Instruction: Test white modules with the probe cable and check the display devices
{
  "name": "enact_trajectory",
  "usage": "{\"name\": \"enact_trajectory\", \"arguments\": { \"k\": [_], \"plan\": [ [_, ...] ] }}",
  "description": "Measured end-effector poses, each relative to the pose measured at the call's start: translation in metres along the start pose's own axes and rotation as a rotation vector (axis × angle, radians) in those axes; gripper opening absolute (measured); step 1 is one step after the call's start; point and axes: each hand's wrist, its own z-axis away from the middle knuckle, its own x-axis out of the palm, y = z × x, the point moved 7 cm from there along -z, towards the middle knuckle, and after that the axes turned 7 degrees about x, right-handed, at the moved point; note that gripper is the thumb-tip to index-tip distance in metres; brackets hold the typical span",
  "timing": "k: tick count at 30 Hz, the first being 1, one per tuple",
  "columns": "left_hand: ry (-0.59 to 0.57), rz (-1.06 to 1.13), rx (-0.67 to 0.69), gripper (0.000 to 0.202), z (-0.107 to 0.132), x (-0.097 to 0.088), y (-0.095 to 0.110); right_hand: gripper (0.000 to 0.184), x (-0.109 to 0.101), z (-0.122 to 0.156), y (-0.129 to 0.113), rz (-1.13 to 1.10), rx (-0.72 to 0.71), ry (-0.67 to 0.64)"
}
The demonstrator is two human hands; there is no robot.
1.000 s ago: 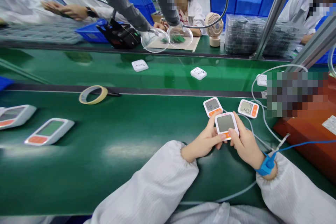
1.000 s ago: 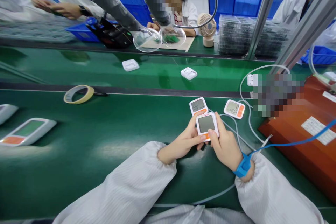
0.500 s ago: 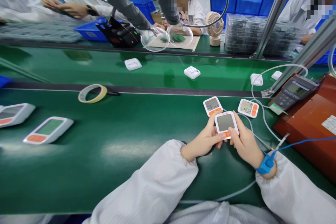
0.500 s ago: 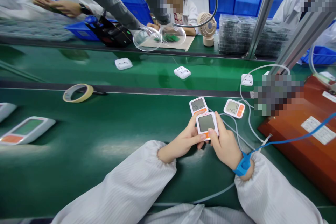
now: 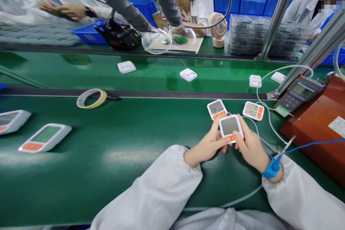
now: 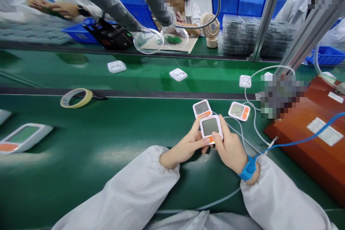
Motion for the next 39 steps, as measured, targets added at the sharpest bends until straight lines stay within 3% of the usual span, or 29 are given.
{"name": "enact_trajectory", "arguments": {
  "k": [39],
  "plan": [
    [-0.001,0.003,0.027,0.084,0.001,0.0004,-0.0009,0.062,0.0018,0.0015,0.0019,0.034,-0.001,-0.018]
  ]
}}
